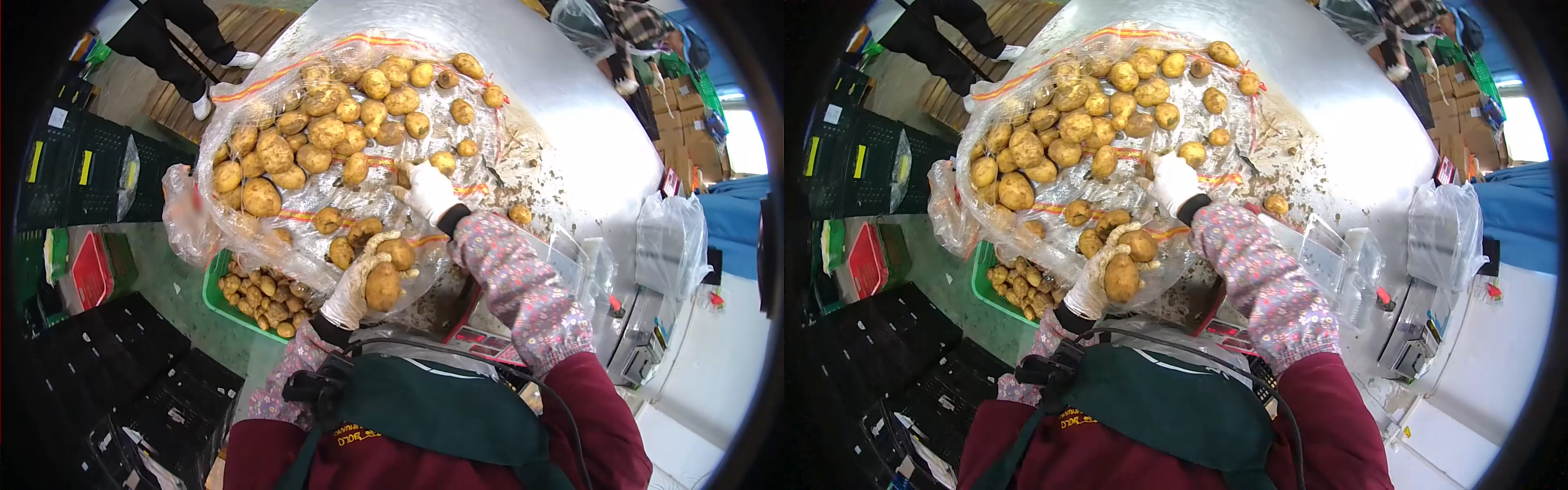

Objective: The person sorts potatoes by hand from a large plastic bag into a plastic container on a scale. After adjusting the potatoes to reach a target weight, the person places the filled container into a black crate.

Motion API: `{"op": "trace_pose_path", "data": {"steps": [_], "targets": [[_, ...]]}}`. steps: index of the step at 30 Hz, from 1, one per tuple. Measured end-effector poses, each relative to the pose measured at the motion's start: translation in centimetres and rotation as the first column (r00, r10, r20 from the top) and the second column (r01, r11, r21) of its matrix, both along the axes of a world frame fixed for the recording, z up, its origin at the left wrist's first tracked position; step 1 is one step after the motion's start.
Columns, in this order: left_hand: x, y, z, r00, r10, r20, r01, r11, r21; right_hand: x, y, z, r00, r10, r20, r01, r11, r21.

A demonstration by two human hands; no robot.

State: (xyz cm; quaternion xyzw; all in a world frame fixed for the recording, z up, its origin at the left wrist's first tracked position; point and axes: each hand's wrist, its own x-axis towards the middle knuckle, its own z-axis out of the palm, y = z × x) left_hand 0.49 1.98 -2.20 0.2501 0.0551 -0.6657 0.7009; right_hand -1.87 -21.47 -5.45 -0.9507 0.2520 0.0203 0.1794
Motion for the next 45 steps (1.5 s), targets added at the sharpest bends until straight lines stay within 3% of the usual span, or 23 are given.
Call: {"op": "trace_pose_path", "data": {"steps": [3, 5, 10, 14, 18, 20, 21, 22, 23, 25, 26, 29, 30, 33, 35, 36, 38, 40, 41, 42, 43, 44, 45], "targets": [[0.8, 1.0, 0.5, 0.999, 0.049, -0.001, -0.049, 0.998, 0.036, 1.1, -0.6, -2.1, 0.994, -0.047, 0.097, 0.036, 0.993, 0.112], [1.6, 2.3, 0.6, 0.982, 0.18, -0.066, -0.171, 0.978, 0.123, 1.8, -1.0, -2.1, 0.934, -0.344, 0.095, 0.289, 0.886, 0.363], [3.6, 5.9, -2.9, 0.932, 0.231, -0.28, -0.266, 0.959, -0.095, 4.9, 3.0, 0.7, 0.913, 0.093, 0.396, -0.128, 0.99, 0.064], [3.7, 6.4, -0.7, 0.854, 0.38, -0.354, -0.374, 0.923, 0.09, 7.8, 5.2, -0.1, 0.965, 0.25, -0.077, -0.256, 0.964, -0.07], [2.9, 6.3, -0.3, 0.862, 0.456, -0.223, -0.433, 0.89, 0.146, 7.8, 4.6, -0.9, 0.979, 0.205, -0.021, -0.206, 0.974, -0.095], [3.0, 6.4, -0.1, 0.867, 0.403, -0.291, -0.412, 0.911, 0.035, 6.4, 2.9, -0.8, 0.995, 0.088, -0.041, -0.069, 0.942, 0.329], [3.0, 6.3, -0.1, 0.868, 0.346, -0.356, -0.395, 0.916, -0.073, 5.1, 2.0, -0.2, 0.996, 0.078, -0.039, -0.061, 0.945, 0.323], [2.8, 6.0, -0.2, 0.873, 0.333, -0.357, -0.384, 0.92, -0.08, 3.5, 1.2, 0.7, 0.998, -0.014, 0.055, -0.03, 0.699, 0.714], [2.5, 5.7, -0.4, 0.889, 0.304, -0.342, -0.371, 0.917, -0.147, 1.5, 0.4, 1.7, 0.985, -0.141, 0.103, -0.056, 0.303, 0.951], [2.1, 4.9, -0.1, 0.913, 0.251, -0.322, -0.331, 0.916, -0.225, -3.2, -1.2, 4.9, 0.96, -0.262, 0.098, -0.065, 0.133, 0.989], [1.8, 4.2, 0.1, 0.93, 0.253, -0.268, -0.308, 0.932, -0.191, -5.5, -1.0, 8.5, 0.929, -0.363, 0.07, 0.005, 0.201, 0.979], [0.0, 1.4, 2.7, 0.962, 0.244, -0.122, -0.253, 0.965, -0.068, -15.0, -3.6, 10.7, 0.847, -0.532, 0.015, 0.036, 0.084, 0.996], [-0.9, 0.3, 3.6, 0.961, 0.274, -0.018, -0.274, 0.961, 0.03, -18.1, -3.3, 13.0, 0.796, -0.604, 0.037, 0.082, 0.168, 0.982], [-3.8, -2.4, 3.8, 0.998, 0.057, 0.031, -0.054, 0.995, -0.081, -28.0, -1.8, 16.7, 0.595, -0.804, 0.028, 0.226, 0.201, 0.953], [-8.0, -5.4, 7.4, 0.87, -0.038, 0.491, 0.149, 0.971, -0.189, -33.8, -0.5, 16.2, 0.45, -0.884, 0.13, 0.321, 0.296, 0.9], [-10.7, -7.3, 9.8, 0.967, -0.123, 0.224, 0.143, 0.987, -0.075, -35.9, 0.6, 15.8, 0.358, -0.92, 0.159, 0.365, 0.295, 0.883], [-16.0, -10.2, 12.0, 0.878, -0.186, 0.441, 0.239, 0.968, -0.069, -39.3, 2.7, 13.9, 0.247, -0.924, 0.293, 0.443, 0.377, 0.814], [-21.2, -12.1, 10.6, 0.574, 0.058, 0.816, 0.158, 0.971, -0.18, -39.9, 4.6, 12.6, 0.142, -0.917, 0.373, 0.511, 0.39, 0.766], [-23.5, -12.8, 9.0, 0.536, 0.071, 0.841, 0.157, 0.971, -0.182, -39.8, 5.4, 11.9, 0.086, -0.922, 0.377, 0.527, 0.364, 0.768], [-25.5, -13.6, 7.0, 0.348, 0.266, 0.899, 0.107, 0.941, -0.32, -39.2, 6.0, 10.8, 0.016, -0.897, 0.442, 0.463, 0.398, 0.792], [-25.5, -13.7, 8.2, -0.002, 0.316, 0.949, 0.159, 0.937, -0.311, -39.1, 6.6, 10.4, 0.02, -0.9, 0.435, 0.436, 0.399, 0.807], [-25.8, -14.0, 7.1, -0.114, 0.234, 0.966, 0.278, 0.941, -0.195, -39.4, 6.8, 10.1, 0.238, -0.823, 0.516, 0.653, 0.529, 0.542], [-26.2, -14.6, 5.0, -0.398, 0.331, 0.855, 0.346, 0.918, -0.195, -39.5, 6.9, 9.9, 0.461, -0.724, 0.513, 0.756, 0.624, 0.2]]}}
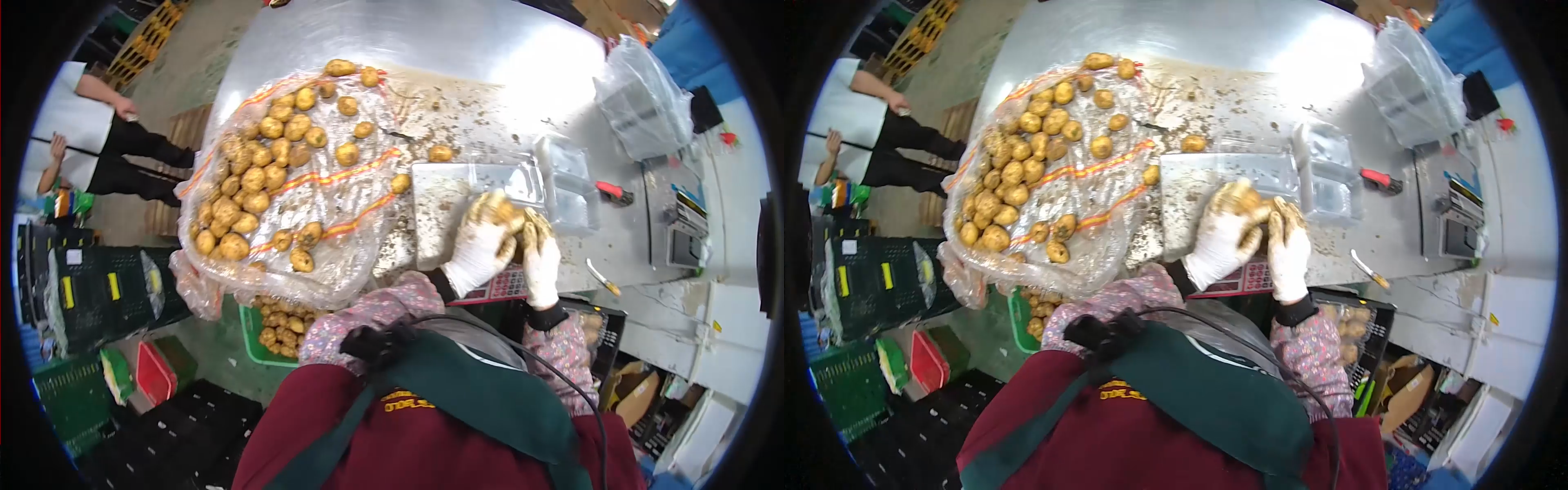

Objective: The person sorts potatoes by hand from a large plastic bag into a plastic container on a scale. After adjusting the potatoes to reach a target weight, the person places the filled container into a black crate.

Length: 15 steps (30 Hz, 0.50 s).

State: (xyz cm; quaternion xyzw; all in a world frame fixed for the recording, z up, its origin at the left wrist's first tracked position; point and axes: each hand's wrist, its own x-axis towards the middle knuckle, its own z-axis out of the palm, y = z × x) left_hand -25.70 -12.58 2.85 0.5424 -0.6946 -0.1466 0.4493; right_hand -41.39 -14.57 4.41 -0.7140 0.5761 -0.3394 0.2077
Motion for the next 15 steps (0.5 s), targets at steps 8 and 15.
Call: {"op": "trace_pose_path", "data": {"steps": [8, 15], "targets": [[8.3, 4.7, -1.9, 0.963, 0.242, -0.122, -0.253, 0.964, -0.083, -3.1, 1.4, -0.4, 0.991, -0.052, 0.12, 0.061, 0.996, -0.068], [22.7, 17.4, -9.7, 0.792, 0.606, -0.073, -0.498, 0.712, 0.495, 5.2, 3.3, 2.5, 0.961, 0.154, 0.231, -0.148, 0.988, -0.043]]}}
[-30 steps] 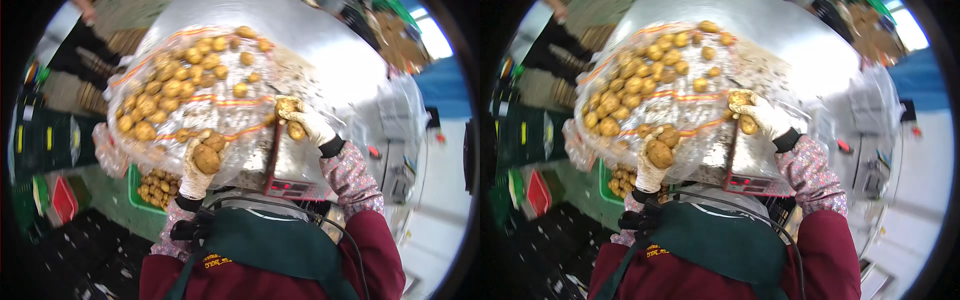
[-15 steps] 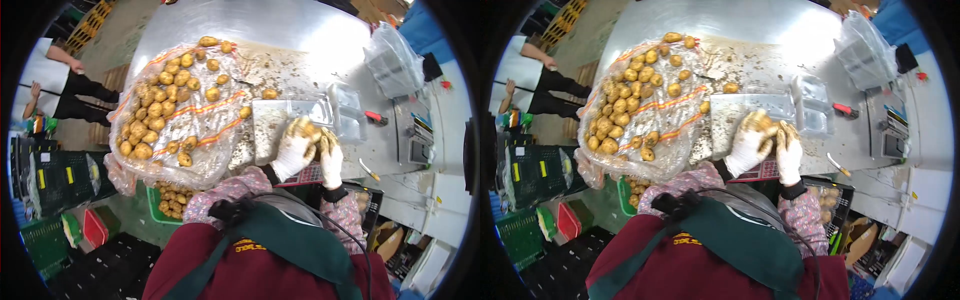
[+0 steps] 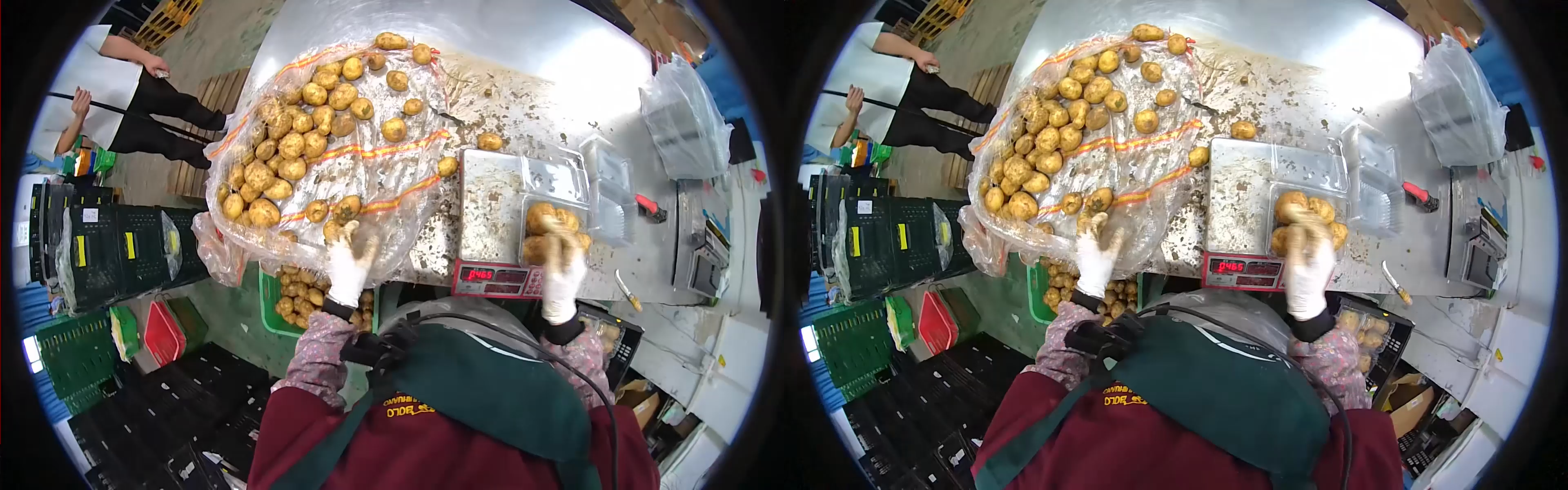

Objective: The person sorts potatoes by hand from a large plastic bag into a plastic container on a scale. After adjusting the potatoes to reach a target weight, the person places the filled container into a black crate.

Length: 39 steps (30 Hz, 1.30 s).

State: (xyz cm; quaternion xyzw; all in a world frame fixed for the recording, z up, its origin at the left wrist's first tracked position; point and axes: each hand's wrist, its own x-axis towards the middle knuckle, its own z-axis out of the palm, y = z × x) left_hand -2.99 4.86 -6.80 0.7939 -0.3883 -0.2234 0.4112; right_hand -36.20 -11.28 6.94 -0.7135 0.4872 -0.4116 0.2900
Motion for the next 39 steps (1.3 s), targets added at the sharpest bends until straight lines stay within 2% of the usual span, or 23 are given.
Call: {"op": "trace_pose_path", "data": {"steps": [1, 2, 3, 4, 6, 8, 9, 14, 15, 17, 19, 21, 22, 24, 27, 28, 29, 31, 33, 34, 35, 37, 39], "targets": [[-1.0, -0.4, 1.7, 1.0, 0.004, -0.006, -0.004, 1.0, 0.0, 2.7, 0.7, 0.8, 0.992, 0.122, 0.021, -0.123, 0.988, 0.093], [-3.0, -1.2, 4.3, 0.927, -0.122, 0.356, 0.051, 0.978, 0.201, 5.0, 1.3, 0.1, 0.953, 0.294, 0.076, -0.298, 0.953, 0.054], [-4.6, -1.6, 5.5, 0.717, -0.298, 0.631, 0.027, 0.916, 0.401, 7.1, 2.4, -0.3, 0.919, 0.387, 0.071, -0.392, 0.913, 0.109], [-4.9, -1.9, 3.5, 0.666, -0.293, 0.686, 0.029, 0.929, 0.369, 8.8, 3.1, -1.9, 0.861, 0.505, 0.064, -0.508, 0.844, 0.172], [-3.5, -2.0, -0.4, 0.754, -0.294, 0.587, 0.022, 0.905, 0.425, 11.3, 4.5, -4.7, 0.751, 0.616, -0.236, -0.596, 0.787, 0.16], [-1.9, -2.5, -0.2, 0.813, -0.295, 0.503, -0.009, 0.856, 0.517, 12.9, 5.0, -6.7, 0.552, 0.73, -0.402, -0.592, 0.683, 0.427], [-0.3, -1.9, -1.1, 0.875, -0.068, 0.479, 0.028, 0.996, 0.09, 13.6, 5.4, -7.8, 0.437, 0.764, -0.475, -0.551, 0.645, 0.53], [6.2, -1.9, -1.3, 0.945, 0.31, -0.104, -0.312, 0.95, -0.005, 19.2, 5.6, -11.7, 0.686, 0.538, -0.49, -0.513, 0.835, 0.199], [6.5, -1.8, -1.1, 0.943, 0.314, -0.106, -0.316, 0.949, -0.002, 20.6, 5.3, -12.1, 0.715, 0.473, -0.516, -0.491, 0.864, 0.112], [6.9, -1.8, -0.2, 0.951, 0.293, -0.101, -0.298, 0.954, -0.031, 23.3, 4.3, -11.9, 0.613, 0.506, -0.607, -0.487, 0.847, 0.213], [6.9, -1.5, -1.1, 0.957, 0.273, -0.099, -0.278, 0.96, -0.037, 25.1, 4.0, -12.3, 0.572, 0.369, -0.733, -0.498, 0.866, 0.048], [6.7, -1.3, -1.3, 0.971, 0.224, -0.086, -0.229, 0.972, -0.051, 25.7, 3.5, -12.0, 0.53, 0.322, -0.785, -0.452, 0.89, 0.061], [6.4, -1.3, -1.0, 0.971, 0.222, -0.09, -0.227, 0.972, -0.05, 26.0, 2.9, -12.1, 0.527, 0.321, -0.787, -0.45, 0.891, 0.062], [5.8, -1.3, -0.3, 0.973, 0.231, -0.005, -0.231, 0.972, -0.037, 26.4, 1.7, -12.3, 0.548, 0.515, -0.659, -0.293, 0.856, 0.426], [5.8, -1.2, -1.8, 0.973, 0.219, -0.08, -0.226, 0.968, -0.104, 25.6, 1.4, -13.1, 0.679, 0.46, -0.573, -0.199, 0.866, 0.459], [5.7, -1.2, -2.3, 0.972, 0.218, -0.087, -0.227, 0.968, -0.108, 24.9, 1.6, -12.5, 0.645, 0.393, -0.655, -0.234, 0.918, 0.321], [5.6, -1.2, -2.7, 0.965, 0.233, -0.124, -0.25, 0.958, -0.143, 24.3, 1.6, -11.8, 0.666, 0.431, -0.609, -0.197, 0.889, 0.414], [5.1, -1.2, -2.5, 0.955, 0.247, -0.163, -0.275, 0.945, -0.18, 22.9, 2.4, -12.3, 0.672, 0.323, -0.667, -0.171, 0.943, 0.285], [4.3, -1.0, -2.0, 0.969, 0.22, 0.11, -0.221, 0.975, -0.006, 22.0, 2.4, -9.3, 0.727, 0.397, -0.56, -0.107, 0.871, 0.479], [4.0, -1.2, -0.9, 0.958, 0.11, 0.265, -0.096, 0.993, -0.065, 21.5, 2.7, -7.9, 0.706, 0.336, -0.624, -0.109, 0.922, 0.373], [3.6, -0.5, -1.2, 0.951, -0.048, 0.306, -0.021, 0.976, 0.217, 21.1, 2.9, -6.8, 0.683, 0.272, -0.677, -0.121, 0.957, 0.263], [2.0, -1.0, 0.4, 0.824, -0.263, 0.502, 0.166, 0.959, 0.23, 20.3, 2.5, -4.0, 0.835, 0.238, -0.495, -0.26, 0.965, 0.025], [0.0, -0.6, -2.6, 0.755, -0.421, 0.503, 0.3, 0.904, 0.306, 21.0, 2.1, -1.1, 0.82, 0.225, -0.526, -0.299, 0.952, -0.06]]}}
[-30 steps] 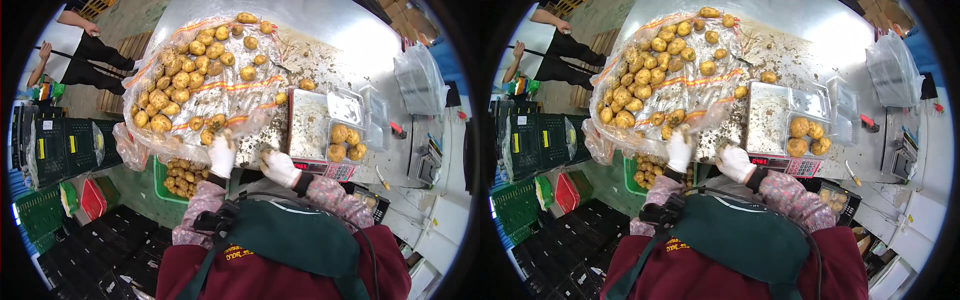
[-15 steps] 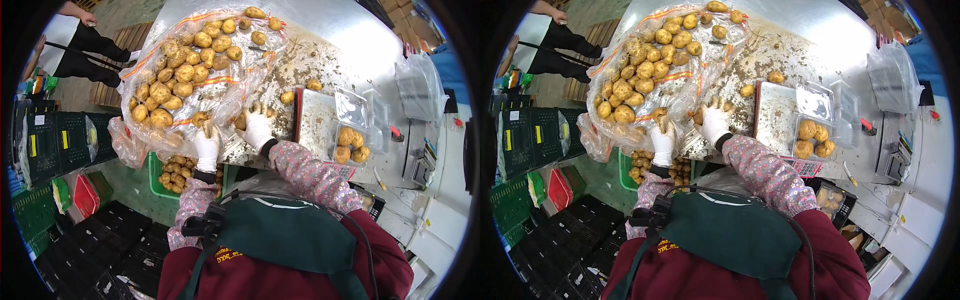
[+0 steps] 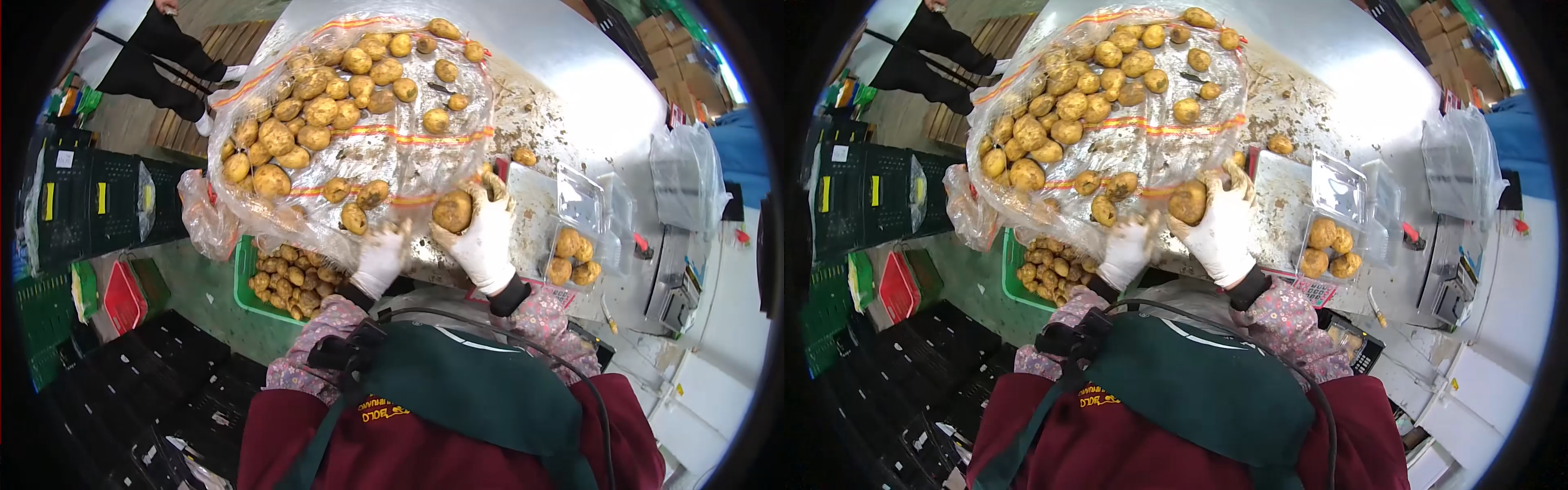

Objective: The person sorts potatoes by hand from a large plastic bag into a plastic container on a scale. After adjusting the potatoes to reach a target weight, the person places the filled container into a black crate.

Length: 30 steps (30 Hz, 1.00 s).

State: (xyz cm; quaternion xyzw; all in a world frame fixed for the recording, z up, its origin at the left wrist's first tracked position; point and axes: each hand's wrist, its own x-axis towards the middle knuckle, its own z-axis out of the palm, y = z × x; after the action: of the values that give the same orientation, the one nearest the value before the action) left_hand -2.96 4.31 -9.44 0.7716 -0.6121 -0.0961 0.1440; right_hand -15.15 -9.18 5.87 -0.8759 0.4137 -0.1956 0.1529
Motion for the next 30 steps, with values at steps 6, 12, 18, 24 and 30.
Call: {"op": "trace_pose_path", "data": {"steps": [6, 12, 18, 24, 30], "targets": [[-1.8, 3.1, 3.1, 0.988, -0.096, -0.118, 0.098, 0.995, 0.007, 6.1, -1.4, -4.2, 0.972, 0.15, -0.179, -0.136, 0.987, 0.089], [0.9, 6.4, 2.1, 0.762, 0.402, -0.508, -0.466, 0.885, 0.002, 5.8, -2.3, -11.1, 0.932, 0.184, -0.314, -0.144, 0.979, 0.145], [3.7, 5.8, 0.4, 0.754, 0.581, -0.306, -0.625, 0.778, -0.063, 1.5, -0.9, -9.4, 0.995, 0.1, -0.01, -0.096, 0.978, 0.186], [4.6, 1.5, 0.4, 0.831, 0.542, -0.126, -0.504, 0.829, 0.243, -0.5, 2.6, -7.7, 0.985, 0.167, -0.046, -0.155, 0.969, 0.194], [5.6, 2.8, 3.9, 0.467, 0.207, -0.86, -0.562, 0.82, -0.108, -1.4, 2.4, -7.3, 0.965, 0.202, 0.169, -0.248, 0.911, 0.33]]}}
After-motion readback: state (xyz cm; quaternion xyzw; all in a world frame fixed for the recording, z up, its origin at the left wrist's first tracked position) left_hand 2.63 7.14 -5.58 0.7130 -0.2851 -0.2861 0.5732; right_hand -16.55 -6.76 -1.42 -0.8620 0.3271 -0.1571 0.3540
